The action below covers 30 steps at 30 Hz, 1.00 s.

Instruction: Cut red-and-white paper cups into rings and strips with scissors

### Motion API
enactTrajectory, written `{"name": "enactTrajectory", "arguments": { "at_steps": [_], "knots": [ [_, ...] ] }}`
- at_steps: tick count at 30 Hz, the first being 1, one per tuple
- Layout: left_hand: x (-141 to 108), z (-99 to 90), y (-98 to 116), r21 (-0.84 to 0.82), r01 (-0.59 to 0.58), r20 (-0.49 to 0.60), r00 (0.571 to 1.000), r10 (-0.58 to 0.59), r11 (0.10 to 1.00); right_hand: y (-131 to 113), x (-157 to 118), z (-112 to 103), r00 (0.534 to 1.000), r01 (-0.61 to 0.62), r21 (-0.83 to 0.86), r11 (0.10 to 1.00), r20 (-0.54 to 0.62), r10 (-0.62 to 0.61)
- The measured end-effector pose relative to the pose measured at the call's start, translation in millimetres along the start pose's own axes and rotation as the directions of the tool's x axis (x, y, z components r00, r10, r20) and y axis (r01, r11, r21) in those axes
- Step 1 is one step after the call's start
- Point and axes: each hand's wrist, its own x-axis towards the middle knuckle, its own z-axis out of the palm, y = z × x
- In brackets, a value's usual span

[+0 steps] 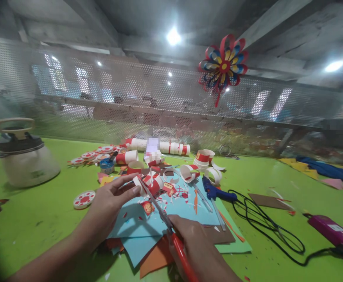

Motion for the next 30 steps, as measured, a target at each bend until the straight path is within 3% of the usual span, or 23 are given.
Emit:
{"name": "enactTrajectory", "arguments": {
  "at_steps": [4,12,25,30],
  "knots": [
    [-0.7,1.6,0.4,-0.012,0.002,-0.016,1.0,-0.002,1.0,-6.0,0.9,-0.4,0.999,0.026,0.051,0.998,-0.025,-0.025],
    [-0.9,1.8,3.1,-0.009,0.044,-0.017,0.999,-0.044,0.999,-15.7,-0.7,-6.5,1.0,0.025,-0.001,1.0,0.008,-0.025],
    [1.1,0.3,-3.7,-0.051,-0.003,0.03,1.0,0.005,0.999,-3.4,-4.1,0.6,1.0,-0.006,-0.177,0.984,-0.002,0.006],
    [-0.1,0.8,2.0,-0.181,0.019,0.067,0.998,-0.007,0.983,-0.7,-4.7,3.0,0.999,0.037,-0.16,0.986,-0.031,-0.043]
  ]
}}
